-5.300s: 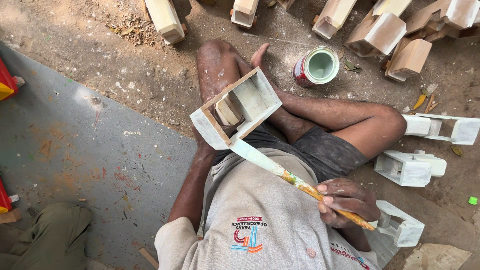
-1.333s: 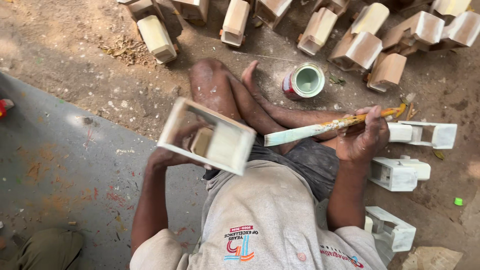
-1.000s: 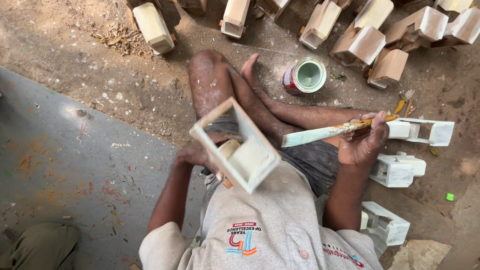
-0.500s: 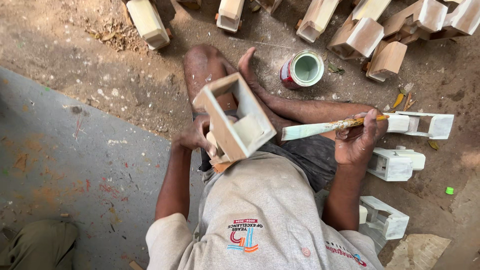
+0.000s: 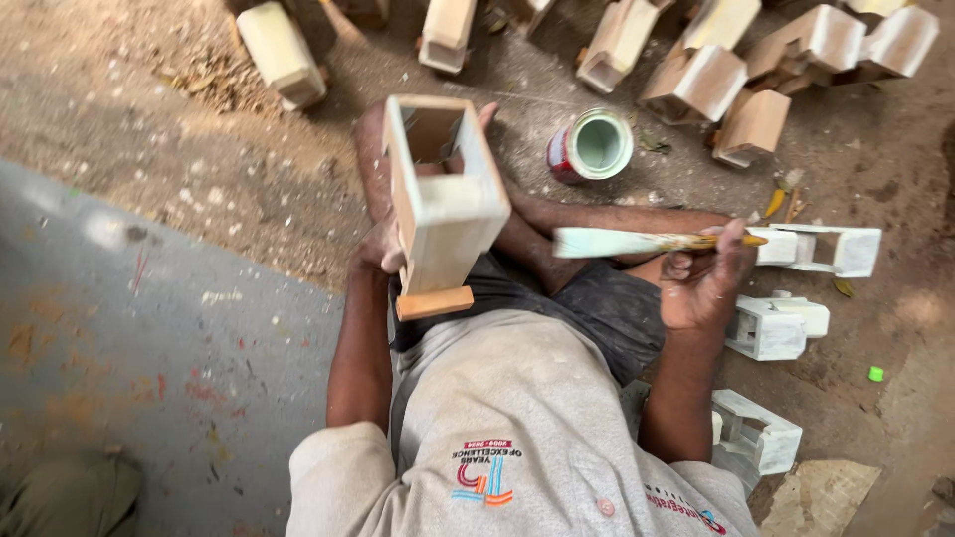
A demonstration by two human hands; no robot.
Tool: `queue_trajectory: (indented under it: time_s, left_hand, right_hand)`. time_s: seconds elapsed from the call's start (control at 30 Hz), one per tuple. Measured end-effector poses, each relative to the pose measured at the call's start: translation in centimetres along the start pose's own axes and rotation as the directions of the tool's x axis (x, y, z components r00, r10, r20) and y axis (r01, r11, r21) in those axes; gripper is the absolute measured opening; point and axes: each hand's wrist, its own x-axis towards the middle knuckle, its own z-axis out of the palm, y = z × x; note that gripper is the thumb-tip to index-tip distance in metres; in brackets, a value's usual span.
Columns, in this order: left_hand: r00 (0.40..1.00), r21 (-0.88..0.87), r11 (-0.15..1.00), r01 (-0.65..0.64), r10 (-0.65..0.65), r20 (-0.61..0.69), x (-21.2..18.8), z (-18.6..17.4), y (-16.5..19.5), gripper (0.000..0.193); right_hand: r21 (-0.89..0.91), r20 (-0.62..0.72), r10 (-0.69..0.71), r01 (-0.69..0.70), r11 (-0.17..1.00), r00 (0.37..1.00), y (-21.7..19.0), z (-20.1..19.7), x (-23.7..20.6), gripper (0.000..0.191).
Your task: The person sits on the ground and paints small wooden blocks with a brush. They repeatedly dip the brush into a paint can and apply a light-colored coat to the blocks, turning them to cover different sides.
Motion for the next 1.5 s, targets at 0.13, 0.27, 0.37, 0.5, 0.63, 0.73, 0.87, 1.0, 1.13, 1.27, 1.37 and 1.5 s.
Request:
queue_trajectory:
  time_s: [0.13,0.27,0.37,0.5,0.63,0.73,0.87,1.0,1.13,1.27,1.37,1.5]
  left_hand:
    - [0.984,0.115,0.992,-0.045,0.025,0.176,0.9,-0.1,0.4,0.104]
    - [0.941,0.231,0.967,-0.111,0.027,0.339,1.0,-0.6,0.1,0.103]
    - [0.904,0.291,0.944,-0.157,0.019,0.428,1.1,-0.9,-0.3,0.102]
    - [0.861,0.336,0.921,-0.197,-0.001,0.508,1.2,-1.2,-0.5,0.101]
    - [0.842,0.350,0.913,-0.208,-0.014,0.539,1.1,-1.4,-0.4,0.100]
    - [0.832,0.348,0.912,-0.220,-0.011,0.555,1.2,-1.6,-0.3,0.099]
    - [0.827,0.349,0.908,-0.232,-0.005,0.562,1.0,-2.1,-0.3,0.098]
    - [0.827,0.356,0.904,-0.237,-0.005,0.563,0.8,-2.4,-0.3,0.098]
    - [0.827,0.357,0.903,-0.239,-0.003,0.563,0.8,-2.6,-0.3,0.097]
    - [0.821,0.363,0.899,-0.245,-0.007,0.571,0.7,-2.5,-0.1,0.097]
    - [0.821,0.359,0.900,-0.248,-0.001,0.571,0.6,-2.5,0.0,0.096]
    - [0.814,0.359,0.898,-0.256,0.000,0.581,0.5,-2.4,0.0,0.096]
  right_hand:
    - [-0.071,-0.056,-0.030,0.026,0.997,0.998,-0.2,0.5,0.1,0.018]
    - [-0.068,0.031,0.029,-0.027,0.997,0.999,-0.5,-0.4,0.1,0.021]
    - [-0.122,0.001,0.022,-0.022,0.992,1.000,-0.2,-1.5,0.2,0.013]
    - [-0.099,-0.005,0.096,-0.096,0.990,0.995,0.2,-2.3,0.3,0.016]
    - [-0.106,0.005,0.139,-0.138,0.985,0.990,0.5,-1.9,-0.2,0.014]
    - [-0.125,-0.001,0.138,-0.137,0.983,0.990,0.7,-1.4,-0.7,0.013]
    - [-0.144,-0.016,0.154,-0.155,0.977,0.988,0.8,-0.7,-1.1,0.014]
    - [-0.204,0.004,0.108,-0.105,0.973,0.994,0.4,-0.3,-1.2,0.017]
    - [-0.223,0.071,0.065,-0.047,0.974,0.995,-0.2,0.2,-1.1,0.020]
    - [-0.283,0.047,0.073,-0.057,0.958,0.996,-0.7,0.8,-1.2,0.016]
    - [-0.252,0.014,0.042,-0.037,0.967,0.999,-1.0,1.1,-1.2,0.019]
    - [-0.300,0.044,0.092,-0.075,0.951,0.995,-1.1,1.1,-1.1,0.018]
